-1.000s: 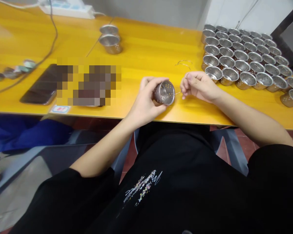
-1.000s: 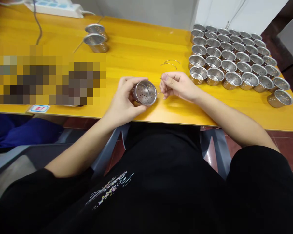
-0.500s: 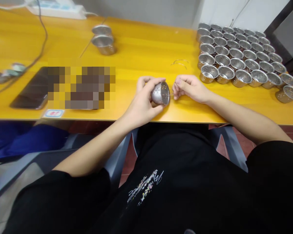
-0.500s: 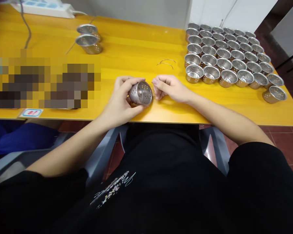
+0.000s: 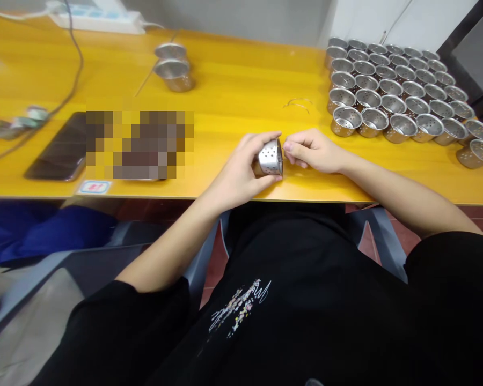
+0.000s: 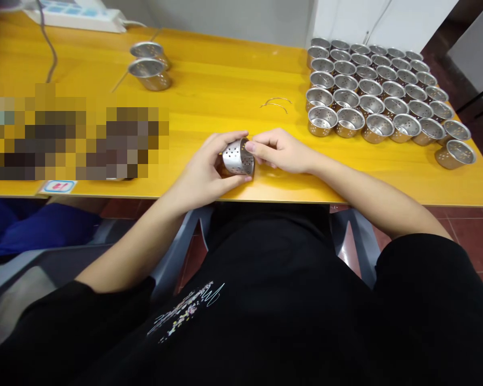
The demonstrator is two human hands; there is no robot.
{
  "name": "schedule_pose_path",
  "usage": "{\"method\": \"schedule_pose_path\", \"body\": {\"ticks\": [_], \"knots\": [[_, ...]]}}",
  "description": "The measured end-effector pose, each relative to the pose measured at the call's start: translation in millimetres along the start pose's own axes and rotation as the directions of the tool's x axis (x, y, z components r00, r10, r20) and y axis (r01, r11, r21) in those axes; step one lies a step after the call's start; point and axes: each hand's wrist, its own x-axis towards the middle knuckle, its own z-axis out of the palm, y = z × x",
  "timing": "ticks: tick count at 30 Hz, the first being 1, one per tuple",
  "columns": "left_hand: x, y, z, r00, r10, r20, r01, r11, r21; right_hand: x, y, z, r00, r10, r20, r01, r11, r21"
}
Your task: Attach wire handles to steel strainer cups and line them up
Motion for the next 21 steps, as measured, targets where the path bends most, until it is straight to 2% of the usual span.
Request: {"method": "schedule_pose_path", "body": {"ticks": [8, 21], "knots": [[-0.2, -3.6, 1.3, 1.0, -0.022, -0.009, 0.022, 1.0, -0.007, 1.4, -1.3, 0.6, 0.995, -0.089, 0.049, 0.089, 0.996, -0.005], [-0.9, -8.7, -1.6, 0.999, 0.033, 0.037, -0.035, 0.998, 0.052, 2.3, 10.6, 1.8, 0.994, -0.1, 0.037, 0.097, 0.992, 0.081]]}}
